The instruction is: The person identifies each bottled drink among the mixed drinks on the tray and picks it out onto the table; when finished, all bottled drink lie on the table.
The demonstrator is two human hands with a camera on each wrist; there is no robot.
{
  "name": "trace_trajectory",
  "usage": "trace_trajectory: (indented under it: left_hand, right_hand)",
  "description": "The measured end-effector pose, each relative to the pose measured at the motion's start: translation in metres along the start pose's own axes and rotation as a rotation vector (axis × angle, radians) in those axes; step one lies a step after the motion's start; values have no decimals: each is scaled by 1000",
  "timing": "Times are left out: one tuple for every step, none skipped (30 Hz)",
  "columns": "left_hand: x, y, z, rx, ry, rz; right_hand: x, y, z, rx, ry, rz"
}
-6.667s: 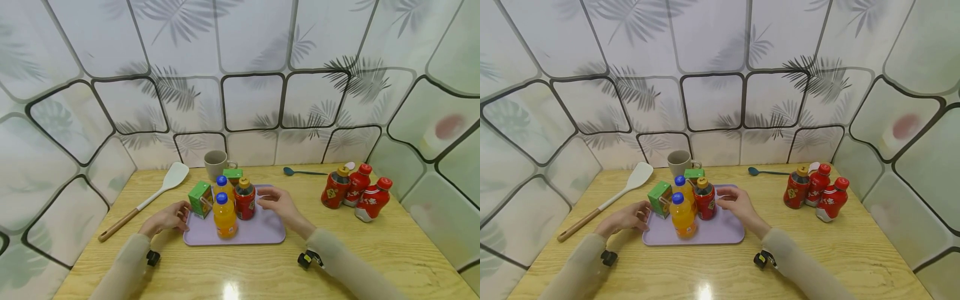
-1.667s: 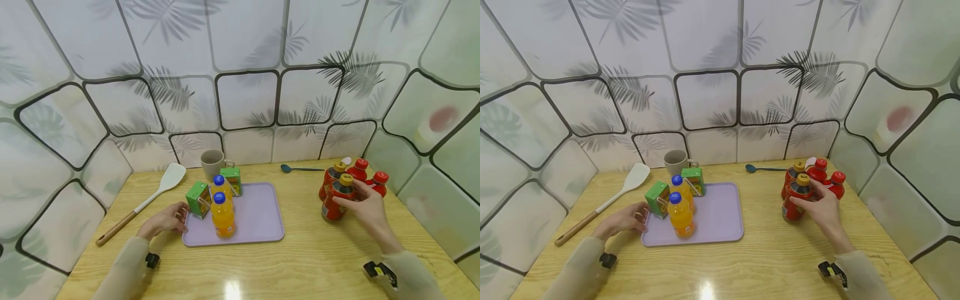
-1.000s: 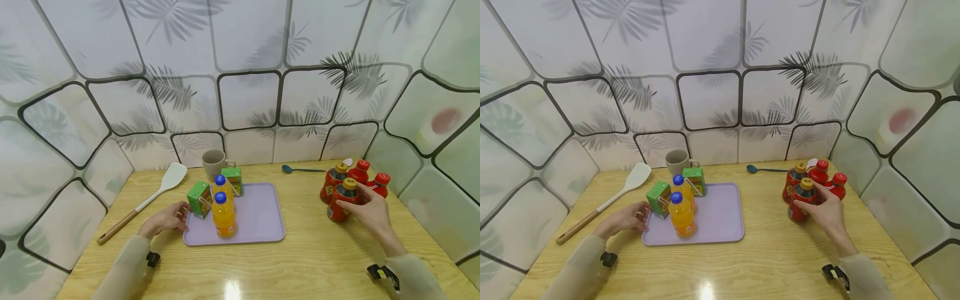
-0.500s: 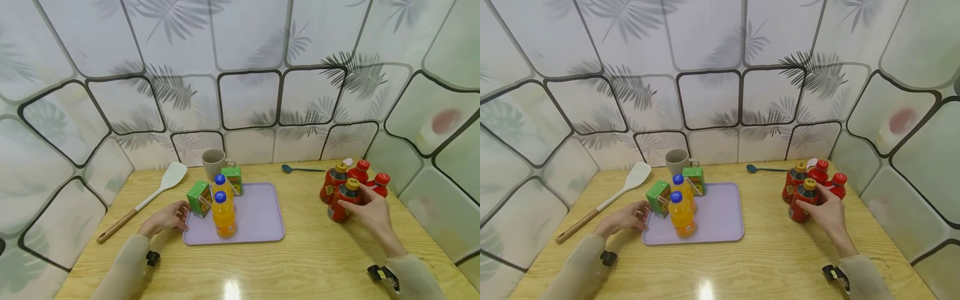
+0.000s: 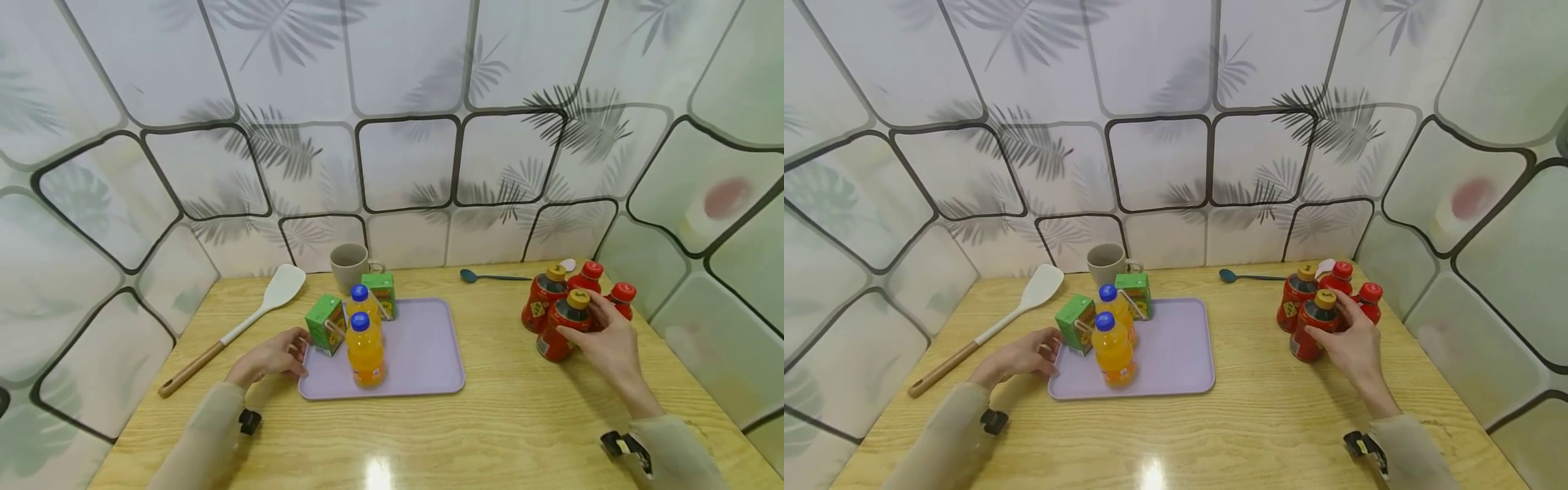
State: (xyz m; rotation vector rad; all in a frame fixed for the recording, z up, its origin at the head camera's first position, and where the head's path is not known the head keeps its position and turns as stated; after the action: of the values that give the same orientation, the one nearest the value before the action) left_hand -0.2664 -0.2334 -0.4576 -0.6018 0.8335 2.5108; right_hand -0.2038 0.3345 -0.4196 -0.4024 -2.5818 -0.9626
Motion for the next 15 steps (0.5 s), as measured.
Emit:
trace_trajectory:
  left_hand:
    - [-1,0,1,1,-6,-8]
    - [-1,0,1,10,-14,-17]
    - [-2,0,2,5,-11,-17]
    - [-2,0,2,4,-9,-17]
    - [-2,0,2,9,-9,-16]
    - [-2,-1,2,2,-3,-10]
    - [-1,-1,2,-3,5,-5]
    - [-1,-1,2,-6,12,1]
    - [0,-1,2,-13,18,8]
    - [1,-1,1,-14,21,10]
    - [1,-1,1,-12,22,12]
    - [1,-1,1,-17,27,13]
    - [1,-1,1,-16,24,10]
    - [0,0,2,-13,21,9]
    - [-1,0,2,-9,17,4]
  right_hand:
    - [0,1,0,-4,4,5]
    - [0,1,0,-9,10,12]
    - [0,2,1,-11,19,20]
    - [0,3,1,-15,28,31]
    - [-1,3,1,-17,37,42]
    - [-1,4,1,-17,44,53]
    - [0,4,2,-16,51,63]
    - [0,5,2,-15,58,70]
    - [0,5,2,-14,64,74]
    - [0,5,3,-13,66,78]
    - [0,5,3,-12,66,78]
    - [0,5,3,-11,65,78]
    - [0,5,4,-12,62,77]
    - [0,4,4,-12,60,75]
    - [0,4,5,-10,59,74]
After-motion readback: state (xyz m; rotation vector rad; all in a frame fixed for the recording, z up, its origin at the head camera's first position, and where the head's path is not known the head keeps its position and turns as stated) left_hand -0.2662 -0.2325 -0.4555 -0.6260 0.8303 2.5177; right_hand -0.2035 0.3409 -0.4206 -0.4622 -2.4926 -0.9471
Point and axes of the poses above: each hand's wrist, its own x-axis towards the middle knuckle, its own y-axis out of the back of the hand, z = x × y, the point moved 2 cm from there along x, towards the middle knuckle, and after that the axes turned 13 degrees about y, right-handed, at the moved point
